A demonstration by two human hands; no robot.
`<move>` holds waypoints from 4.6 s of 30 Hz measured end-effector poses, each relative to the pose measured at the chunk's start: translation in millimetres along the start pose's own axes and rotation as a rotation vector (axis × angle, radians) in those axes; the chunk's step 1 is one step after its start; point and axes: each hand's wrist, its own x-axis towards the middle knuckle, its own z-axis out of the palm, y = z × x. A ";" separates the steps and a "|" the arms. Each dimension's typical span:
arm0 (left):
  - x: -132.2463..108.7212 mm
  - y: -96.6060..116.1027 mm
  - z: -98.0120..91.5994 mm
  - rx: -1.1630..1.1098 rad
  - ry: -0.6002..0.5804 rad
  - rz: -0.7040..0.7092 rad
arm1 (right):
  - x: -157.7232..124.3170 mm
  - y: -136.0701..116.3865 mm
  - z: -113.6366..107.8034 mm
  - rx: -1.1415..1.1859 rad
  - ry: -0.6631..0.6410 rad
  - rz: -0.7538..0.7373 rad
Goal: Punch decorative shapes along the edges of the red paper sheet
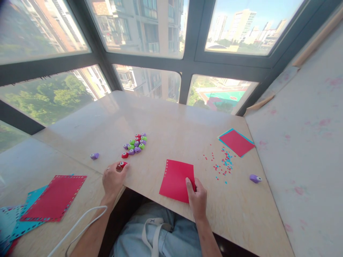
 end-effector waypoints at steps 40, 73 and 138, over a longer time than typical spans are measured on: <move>-36.5 94.9 45.8 -0.744 -0.594 0.631 | 16.1 -3.9 -12.8 0.115 0.030 0.110; -46.3 115.4 58.9 -0.832 -0.597 0.503 | 53.2 11.3 -30.8 0.046 0.053 0.159; -48.6 117.8 57.2 -0.705 -0.518 0.671 | 61.1 6.9 -17.8 -0.123 -0.016 0.068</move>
